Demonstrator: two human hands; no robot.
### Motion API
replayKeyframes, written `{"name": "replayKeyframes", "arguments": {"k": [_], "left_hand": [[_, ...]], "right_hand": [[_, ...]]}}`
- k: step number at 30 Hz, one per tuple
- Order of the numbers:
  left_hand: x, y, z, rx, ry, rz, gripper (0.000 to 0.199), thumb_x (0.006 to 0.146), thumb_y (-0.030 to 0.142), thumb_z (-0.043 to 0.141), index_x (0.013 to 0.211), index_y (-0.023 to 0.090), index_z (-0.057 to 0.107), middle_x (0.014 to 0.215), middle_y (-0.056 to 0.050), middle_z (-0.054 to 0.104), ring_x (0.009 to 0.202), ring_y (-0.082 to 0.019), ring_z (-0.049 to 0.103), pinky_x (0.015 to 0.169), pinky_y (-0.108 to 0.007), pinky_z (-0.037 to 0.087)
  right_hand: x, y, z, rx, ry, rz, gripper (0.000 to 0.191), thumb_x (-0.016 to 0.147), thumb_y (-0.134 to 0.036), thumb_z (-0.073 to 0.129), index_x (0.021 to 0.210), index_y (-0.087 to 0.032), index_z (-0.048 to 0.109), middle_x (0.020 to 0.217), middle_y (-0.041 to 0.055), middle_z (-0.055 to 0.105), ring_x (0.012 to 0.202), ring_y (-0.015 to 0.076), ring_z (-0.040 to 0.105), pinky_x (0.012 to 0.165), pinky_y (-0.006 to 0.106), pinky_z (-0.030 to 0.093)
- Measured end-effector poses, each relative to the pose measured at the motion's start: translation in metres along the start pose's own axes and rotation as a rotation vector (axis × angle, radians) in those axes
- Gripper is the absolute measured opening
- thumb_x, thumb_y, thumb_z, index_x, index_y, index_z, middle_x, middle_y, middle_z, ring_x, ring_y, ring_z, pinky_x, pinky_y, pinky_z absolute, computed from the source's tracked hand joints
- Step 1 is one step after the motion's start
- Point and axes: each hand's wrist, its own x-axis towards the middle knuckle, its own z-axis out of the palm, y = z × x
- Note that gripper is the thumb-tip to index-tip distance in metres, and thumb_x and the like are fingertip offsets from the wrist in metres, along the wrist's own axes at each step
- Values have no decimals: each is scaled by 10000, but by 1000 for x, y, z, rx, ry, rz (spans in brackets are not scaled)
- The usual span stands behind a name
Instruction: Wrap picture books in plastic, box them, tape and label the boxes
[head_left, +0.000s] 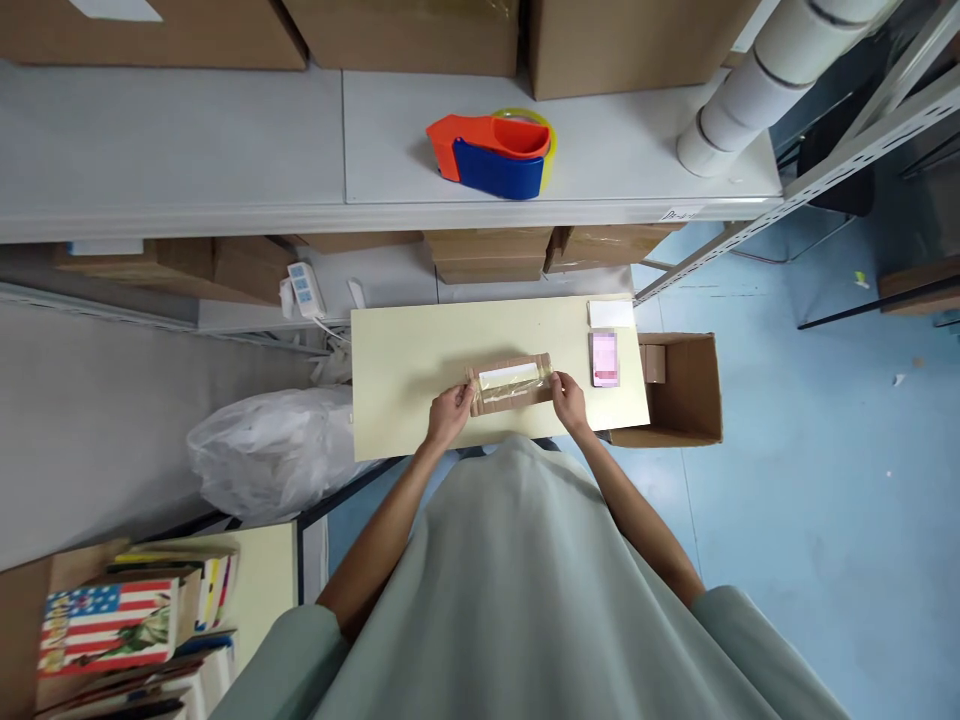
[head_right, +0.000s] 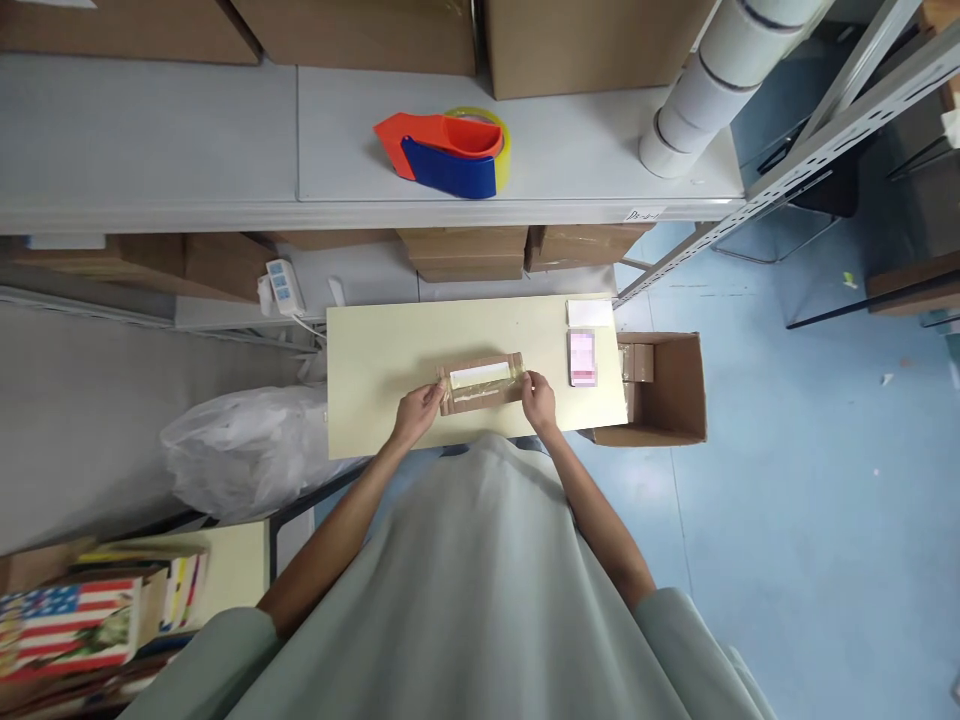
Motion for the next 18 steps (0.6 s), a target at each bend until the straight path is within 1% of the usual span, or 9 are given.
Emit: {"name": "replayKeyframes", "arguments": {"k": [2, 4, 7, 10, 12, 14, 18], "left_hand": [[-2, -1, 3, 4, -22, 20, 426, 1047, 535, 535, 832, 237, 750, 892, -67, 819, 902, -253, 771, 773, -284, 517], [-2, -3, 6, -18, -33, 25, 371, 1028, 512, 569, 867, 242, 764, 946, -75, 839, 941, -265, 783, 781, -287, 528], [-2, -7, 8, -84, -34, -5, 330, 993, 521, 627, 932, 248, 801, 982, -73, 860, 987, -282, 798, 800, -291, 555], [-1, -11, 9, -163, -29, -24, 328, 960, 526, 672, 1005, 241, 829, 1011, -75, 869, 1015, -288, 809, 838, -296, 576], [0, -15, 10, -219, -31, -26, 344, 949, 536, 682, 1027, 237, 834, 1035, -71, 870, 1038, -283, 812, 875, -300, 586], [0, -19, 11, -284, -29, -40, 390, 967, 573, 655, 1031, 232, 832, 1055, -63, 870, 1067, -273, 810, 911, -303, 594], [2, -26, 13, -391, -36, -89, 573, 1008, 706, 570, 1004, 191, 823, 1038, -98, 866, 1083, -279, 806, 915, -318, 619]], "right_hand": [[1, -1, 4, -138, 24, -25, 507, 1178, -406, 276, 1259, -149, 705, 1195, 173, 765, 1059, 283, 743, 920, 365, 561], [0, -4, 9, -260, 41, -29, 473, 1189, -390, 275, 1245, -161, 686, 1210, 164, 734, 1014, 270, 738, 874, 347, 540], [-4, -7, 15, -375, 43, -29, 443, 1187, -506, 369, 1275, -169, 642, 1237, 157, 702, 979, 260, 736, 800, 316, 514], [-6, -9, 18, -412, 44, -48, 574, 1124, -665, 478, 1347, -148, 593, 1259, 177, 688, 985, 278, 733, 764, 313, 508], [-6, -9, 18, -410, 35, -52, 648, 1092, -724, 497, 1367, -143, 578, 1243, 183, 696, 973, 290, 730, 755, 322, 512], [-4, -8, 15, -397, 20, -58, 635, 1095, -731, 471, 1328, -154, 596, 1186, 173, 715, 935, 294, 726, 751, 333, 512], [-3, -6, 9, -356, 23, -82, 544, 1154, -639, 343, 1204, -185, 638, 1064, 144, 737, 910, 295, 714, 774, 341, 506]]}}
